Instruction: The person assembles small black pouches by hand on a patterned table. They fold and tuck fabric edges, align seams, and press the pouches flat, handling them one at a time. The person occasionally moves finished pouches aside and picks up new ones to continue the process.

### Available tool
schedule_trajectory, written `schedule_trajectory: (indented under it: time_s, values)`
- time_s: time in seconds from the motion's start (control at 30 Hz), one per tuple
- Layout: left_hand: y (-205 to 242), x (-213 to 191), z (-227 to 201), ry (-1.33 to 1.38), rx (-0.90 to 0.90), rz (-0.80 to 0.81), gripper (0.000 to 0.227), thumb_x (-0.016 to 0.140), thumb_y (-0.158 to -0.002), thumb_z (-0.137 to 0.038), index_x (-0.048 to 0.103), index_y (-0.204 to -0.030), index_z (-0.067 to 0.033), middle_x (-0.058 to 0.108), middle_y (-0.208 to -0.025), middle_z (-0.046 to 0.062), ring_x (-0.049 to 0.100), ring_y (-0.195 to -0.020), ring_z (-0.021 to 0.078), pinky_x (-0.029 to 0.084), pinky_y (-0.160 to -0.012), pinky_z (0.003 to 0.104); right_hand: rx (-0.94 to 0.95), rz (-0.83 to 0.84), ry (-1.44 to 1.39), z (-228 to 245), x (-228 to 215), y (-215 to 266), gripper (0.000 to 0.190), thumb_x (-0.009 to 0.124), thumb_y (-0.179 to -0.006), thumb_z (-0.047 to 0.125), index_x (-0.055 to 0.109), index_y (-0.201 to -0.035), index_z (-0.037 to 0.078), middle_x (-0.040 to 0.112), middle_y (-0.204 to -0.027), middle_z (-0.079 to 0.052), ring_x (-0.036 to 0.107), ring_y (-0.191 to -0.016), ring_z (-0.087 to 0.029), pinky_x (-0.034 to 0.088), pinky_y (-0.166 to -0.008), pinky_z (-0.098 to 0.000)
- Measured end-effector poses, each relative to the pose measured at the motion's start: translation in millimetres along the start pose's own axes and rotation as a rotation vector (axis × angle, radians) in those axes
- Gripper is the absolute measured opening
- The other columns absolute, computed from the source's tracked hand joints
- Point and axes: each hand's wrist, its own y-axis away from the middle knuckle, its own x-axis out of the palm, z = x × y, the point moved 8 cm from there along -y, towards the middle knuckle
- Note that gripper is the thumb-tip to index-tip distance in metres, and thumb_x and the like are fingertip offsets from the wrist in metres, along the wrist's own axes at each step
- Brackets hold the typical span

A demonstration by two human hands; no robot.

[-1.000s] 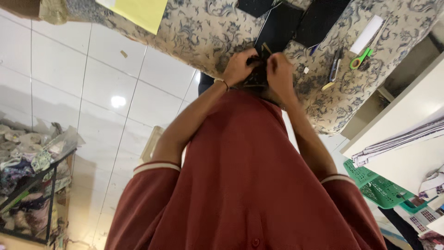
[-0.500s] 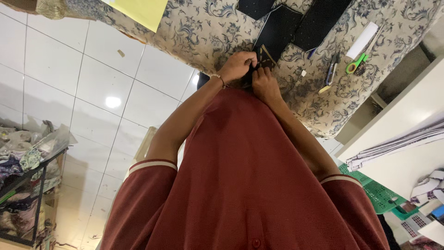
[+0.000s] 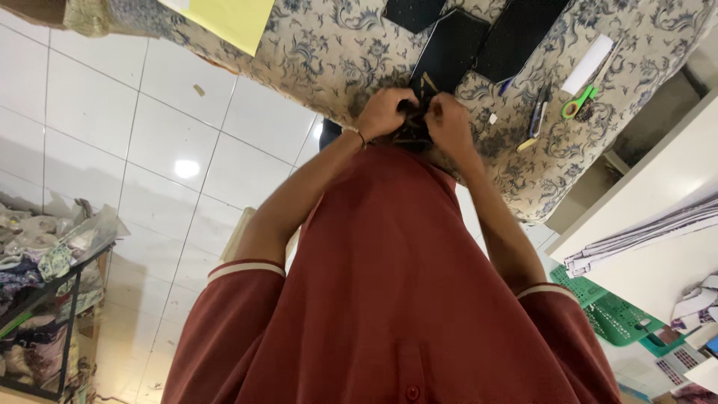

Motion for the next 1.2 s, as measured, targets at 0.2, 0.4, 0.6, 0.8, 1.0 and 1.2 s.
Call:
schedule_trajectory:
  time_s: [0.2,0.4,0.6,0.8,1.0,1.2]
  values:
    - [6.0,-10.5,-8.3,0.128,0.035,-0.275,0.028,0.070,-0.094,-0.012,0.048,-0.111,-0.0081,0.064,-0.078,0.016,0.063,-0.073,0.0405,0.049,-0.068,0.048,-0.249,-0.130,0.265,39.3,10.1,52.8,0.013,0.070,-0.096,0.007,0.063,-0.102,-0.001,0.059,-0.098,-0.018,0.060,-0.092,-0.035,0.051,-0.078,-0.0450]
    - [-5.2,-8.8,-4.4,0.112,0.018,-0.142,0.009,0.053,-0.099,0.001,0.050,-0.101,-0.0070,0.055,-0.073,0.017,0.058,-0.065,0.0368,0.050,-0.067,0.045,-0.319,0.022,0.567,10.2,62.6,36.7,0.014,0.065,-0.087,0.006,0.063,-0.099,-0.002,0.062,-0.099,-0.018,0.064,-0.096,-0.034,0.057,-0.078,-0.0420]
    - [-10.8,8.1,16.5,0.119,0.055,-0.056,0.021,0.051,-0.092,0.002,0.070,-0.094,-0.0077,0.074,-0.090,0.012,0.070,-0.081,0.0304,0.053,-0.073,0.042,-0.396,0.097,0.614,-5.7,81.6,31.1,0.013,0.067,-0.084,0.006,0.063,-0.092,-0.003,0.064,-0.096,-0.019,0.064,-0.092,-0.034,0.057,-0.074,-0.0424]
    - [-17.6,14.0,28.3,0.121,0.126,0.081,0.034,0.050,-0.085,0.005,0.076,-0.103,-0.0072,0.077,-0.106,0.011,0.074,-0.098,0.0289,0.056,-0.090,0.039,-0.154,0.088,0.175,-11.3,39.8,11.6,0.009,0.068,-0.079,-0.001,0.062,-0.085,-0.002,0.063,-0.084,-0.018,0.063,-0.077,-0.033,0.052,-0.068,-0.0436]
    - [-0.2,-1.2,4.0,0.083,0.092,-0.028,0.021,0.071,-0.083,-0.008,0.077,-0.104,-0.0069,0.077,-0.105,0.013,0.072,-0.096,0.0332,0.056,-0.084,0.040,0.018,0.095,-0.119,-31.4,15.5,-9.6,0.007,0.068,-0.087,0.001,0.061,-0.088,-0.002,0.061,-0.074,-0.013,0.060,-0.066,-0.023,0.049,-0.062,-0.0387]
    - [1.0,-3.4,-7.1,0.124,0.045,-0.104,0.019,0.078,-0.088,-0.017,0.074,-0.105,-0.0080,0.078,-0.100,0.012,0.075,-0.091,0.0281,0.058,-0.083,0.039,-0.045,-0.149,-0.046,-15.5,-6.7,17.2,0.005,0.065,-0.098,-0.001,0.060,-0.098,0.000,0.065,-0.086,-0.011,0.064,-0.070,-0.020,0.052,-0.062,-0.0345]
